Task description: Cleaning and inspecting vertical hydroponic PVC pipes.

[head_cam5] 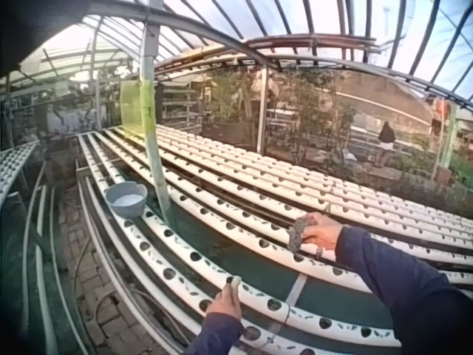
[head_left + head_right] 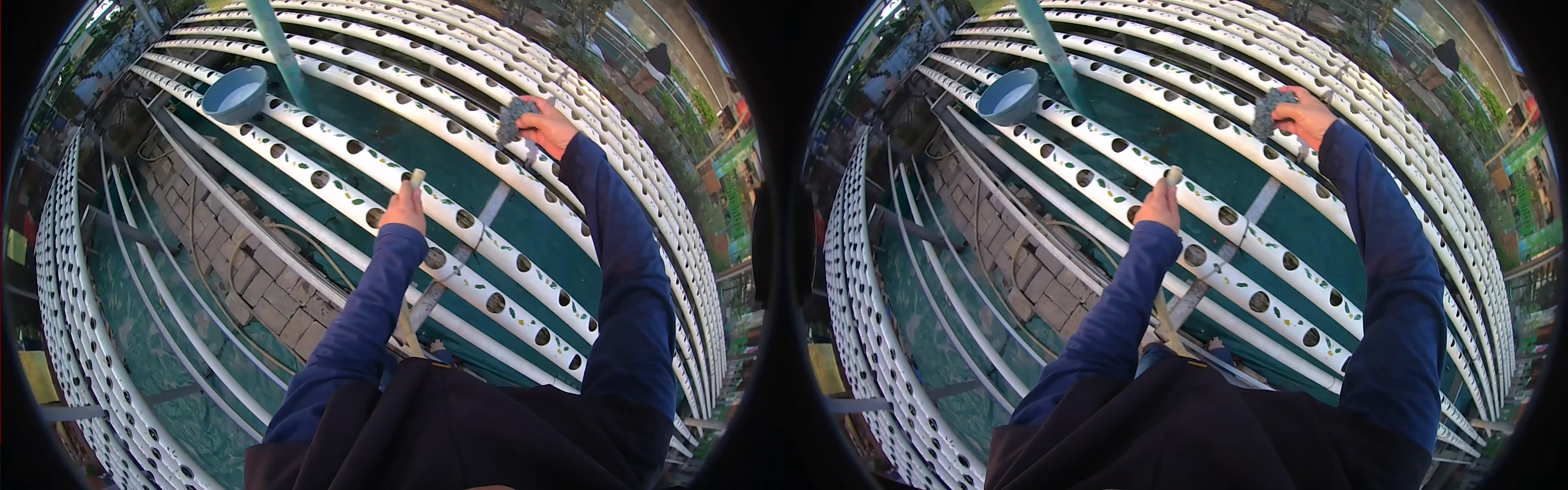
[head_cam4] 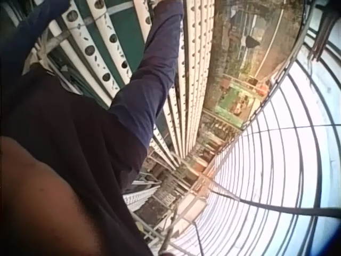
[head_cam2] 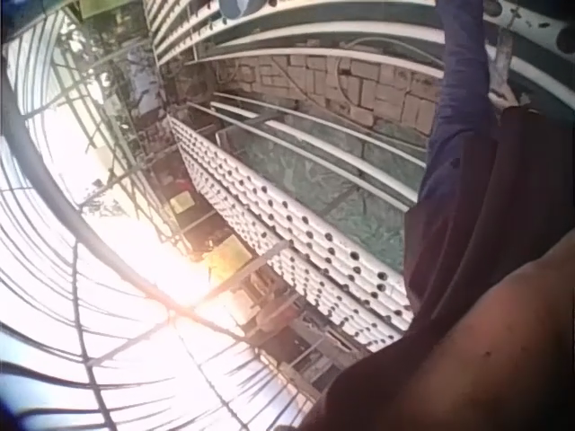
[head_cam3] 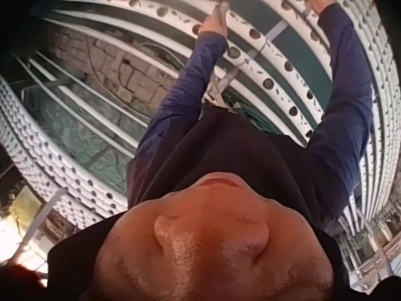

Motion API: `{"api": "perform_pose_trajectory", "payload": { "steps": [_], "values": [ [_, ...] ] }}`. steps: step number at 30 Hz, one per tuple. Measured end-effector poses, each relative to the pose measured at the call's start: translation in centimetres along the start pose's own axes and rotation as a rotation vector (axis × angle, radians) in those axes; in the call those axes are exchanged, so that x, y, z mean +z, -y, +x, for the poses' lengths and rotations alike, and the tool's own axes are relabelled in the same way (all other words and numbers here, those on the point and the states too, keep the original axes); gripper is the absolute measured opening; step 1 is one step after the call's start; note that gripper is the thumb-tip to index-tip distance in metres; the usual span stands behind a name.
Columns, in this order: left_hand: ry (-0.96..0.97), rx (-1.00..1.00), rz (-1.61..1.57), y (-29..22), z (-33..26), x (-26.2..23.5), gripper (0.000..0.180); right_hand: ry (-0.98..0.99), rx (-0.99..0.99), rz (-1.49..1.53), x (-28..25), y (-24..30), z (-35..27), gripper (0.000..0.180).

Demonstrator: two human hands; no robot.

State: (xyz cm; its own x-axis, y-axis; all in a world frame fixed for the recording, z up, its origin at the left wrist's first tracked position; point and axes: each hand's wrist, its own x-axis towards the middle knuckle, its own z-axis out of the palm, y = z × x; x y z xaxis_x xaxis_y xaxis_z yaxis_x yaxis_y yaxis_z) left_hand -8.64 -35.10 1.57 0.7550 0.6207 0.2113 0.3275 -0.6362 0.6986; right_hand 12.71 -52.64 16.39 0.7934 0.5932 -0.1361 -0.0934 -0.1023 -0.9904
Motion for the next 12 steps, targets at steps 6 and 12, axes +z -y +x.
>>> {"api": "perform_pose_trajectory", "payload": {
  "steps": [6,12],
  "values": [
    [0.311,0.049,-0.035,3.6,1.9,3.3,0.031,0.244,-0.118,-0.292,22.5,6.2,12.3,0.030],
    [0.292,0.017,-0.047,8.9,1.2,5.0,0.053,0.339,-0.298,-0.049,47.4,5.2,24.2,0.033]
  ]
}}
